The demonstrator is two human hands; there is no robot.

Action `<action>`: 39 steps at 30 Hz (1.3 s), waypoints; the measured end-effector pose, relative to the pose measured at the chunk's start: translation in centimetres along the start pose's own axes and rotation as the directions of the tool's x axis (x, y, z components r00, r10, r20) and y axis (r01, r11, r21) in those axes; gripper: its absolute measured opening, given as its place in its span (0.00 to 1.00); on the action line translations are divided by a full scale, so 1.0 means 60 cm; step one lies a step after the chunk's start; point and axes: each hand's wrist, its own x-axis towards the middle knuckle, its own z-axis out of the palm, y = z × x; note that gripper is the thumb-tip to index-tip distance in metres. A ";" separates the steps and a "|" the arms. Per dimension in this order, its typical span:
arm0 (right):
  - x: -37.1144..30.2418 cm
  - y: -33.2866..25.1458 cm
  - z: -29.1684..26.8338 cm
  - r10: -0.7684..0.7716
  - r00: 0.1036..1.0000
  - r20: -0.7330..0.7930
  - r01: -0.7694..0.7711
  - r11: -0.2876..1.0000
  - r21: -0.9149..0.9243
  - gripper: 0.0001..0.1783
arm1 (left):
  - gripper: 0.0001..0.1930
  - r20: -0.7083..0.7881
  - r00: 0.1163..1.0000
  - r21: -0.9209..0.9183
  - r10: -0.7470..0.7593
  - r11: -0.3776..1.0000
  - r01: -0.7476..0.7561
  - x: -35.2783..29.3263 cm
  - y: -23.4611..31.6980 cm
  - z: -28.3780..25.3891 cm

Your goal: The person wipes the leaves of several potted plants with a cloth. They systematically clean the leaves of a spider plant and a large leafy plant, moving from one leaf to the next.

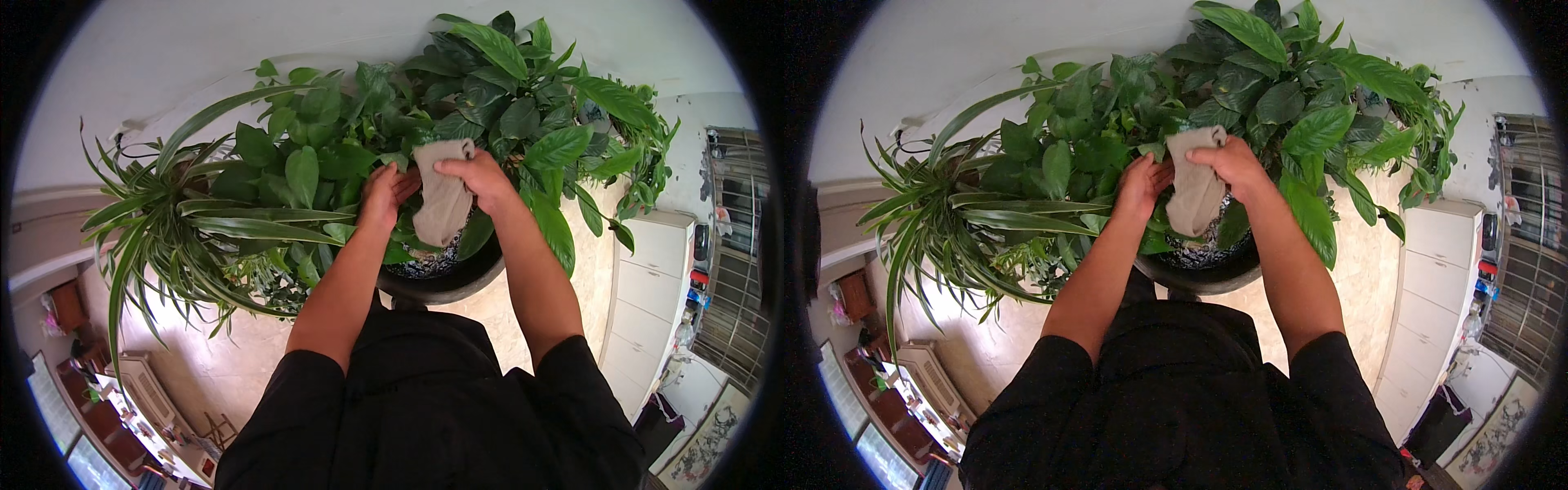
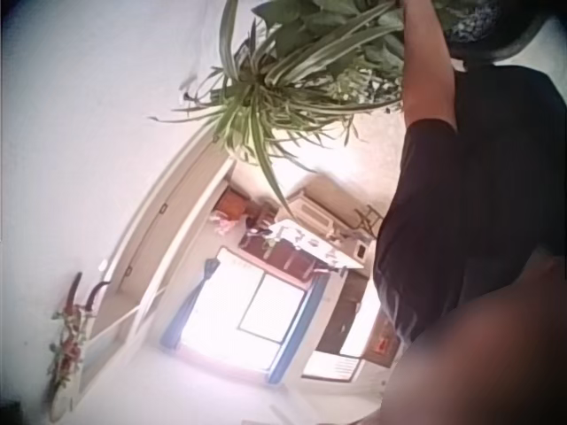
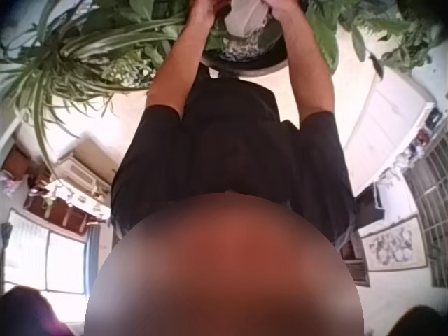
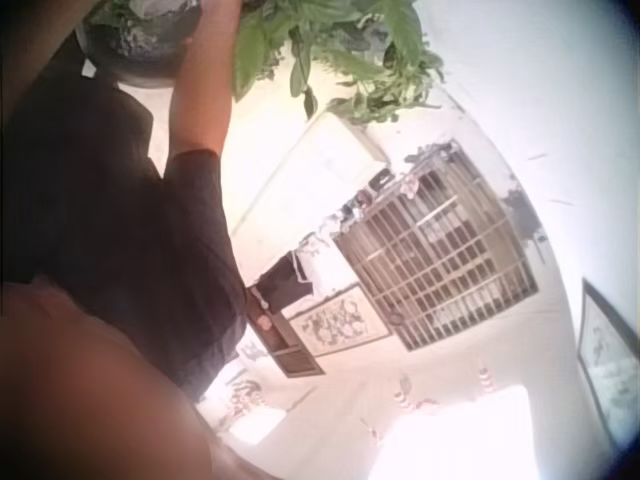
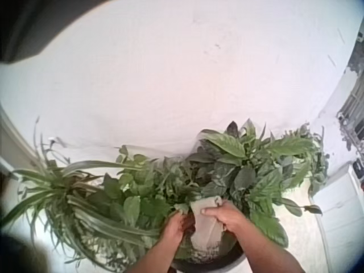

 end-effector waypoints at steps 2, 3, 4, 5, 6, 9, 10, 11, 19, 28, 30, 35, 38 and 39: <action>-0.003 -0.022 -0.005 0.064 0.998 0.028 -0.069 0.963 0.260 0.21 | 0.13 -0.039 0.999 0.027 0.007 1.000 -0.006 -0.020 -0.008 0.017; 0.037 -0.032 0.022 -0.005 0.999 0.037 -0.008 0.944 0.330 0.20 | 0.11 -0.021 0.997 0.096 0.081 0.992 -0.079 0.000 0.031 -0.004; 0.044 -0.037 0.023 -0.020 0.999 0.027 0.009 0.939 0.344 0.20 | 0.09 -0.006 0.994 0.109 0.105 0.989 -0.103 0.008 0.015 -0.023; 0.047 -0.039 0.023 -0.034 0.999 0.017 0.026 0.934 0.358 0.20 | 0.08 0.009 0.992 0.123 0.128 0.984 -0.128 0.015 -0.001 -0.041; 0.046 -0.039 0.019 -0.032 0.999 0.000 0.030 0.934 0.355 0.20 | 0.07 0.004 0.995 0.147 0.097 0.984 -0.096 0.008 -0.001 -0.034; 0.040 -0.037 0.013 -0.032 0.999 -0.031 0.041 0.946 0.322 0.20 | 0.06 -0.016 0.997 0.215 0.072 0.974 -0.067 -0.014 0.002 -0.017; 0.029 -0.032 0.013 -0.036 0.999 -0.027 0.042 0.955 0.293 0.20 | 0.06 0.000 0.998 0.228 0.062 0.972 -0.061 -0.018 0.007 -0.019; 0.018 -0.026 0.011 -0.040 0.999 -0.022 0.044 0.963 0.264 0.20 | 0.06 0.015 0.999 0.242 0.053 0.969 -0.055 -0.022 0.012 -0.021; -0.017 0.069 0.033 0.086 0.988 0.128 -0.101 0.988 0.113 0.22 | 0.07 0.006 1.000 0.387 0.028 0.922 -0.028 -0.035 0.021 -0.028; -0.046 0.090 0.072 0.054 0.984 -0.167 0.008 0.937 0.348 0.17 | 0.06 -0.035 0.997 0.434 0.070 0.900 -0.048 -0.030 0.021 -0.055; -0.048 0.097 0.066 0.033 0.993 -0.113 0.011 0.931 0.366 0.17 | 0.06 -0.017 0.998 0.413 0.058 0.910 -0.045 -0.031 0.025 -0.051; -0.063 0.107 0.080 0.091 0.994 0.063 -0.106 0.941 0.321 0.18 | 0.07 -0.015 0.997 0.449 0.081 0.891 -0.066 -0.040 0.027 -0.045; -0.055 0.123 0.095 0.098 0.990 0.097 -0.127 0.923 0.364 0.20 | 0.08 -0.009 0.997 0.463 0.082 0.883 -0.068 -0.038 0.025 -0.054; -0.051 0.126 0.100 0.094 0.991 0.097 -0.124 0.919 0.373 0.20 | 0.09 -0.004 0.997 0.468 0.081 0.881 -0.070 -0.036 0.023 -0.060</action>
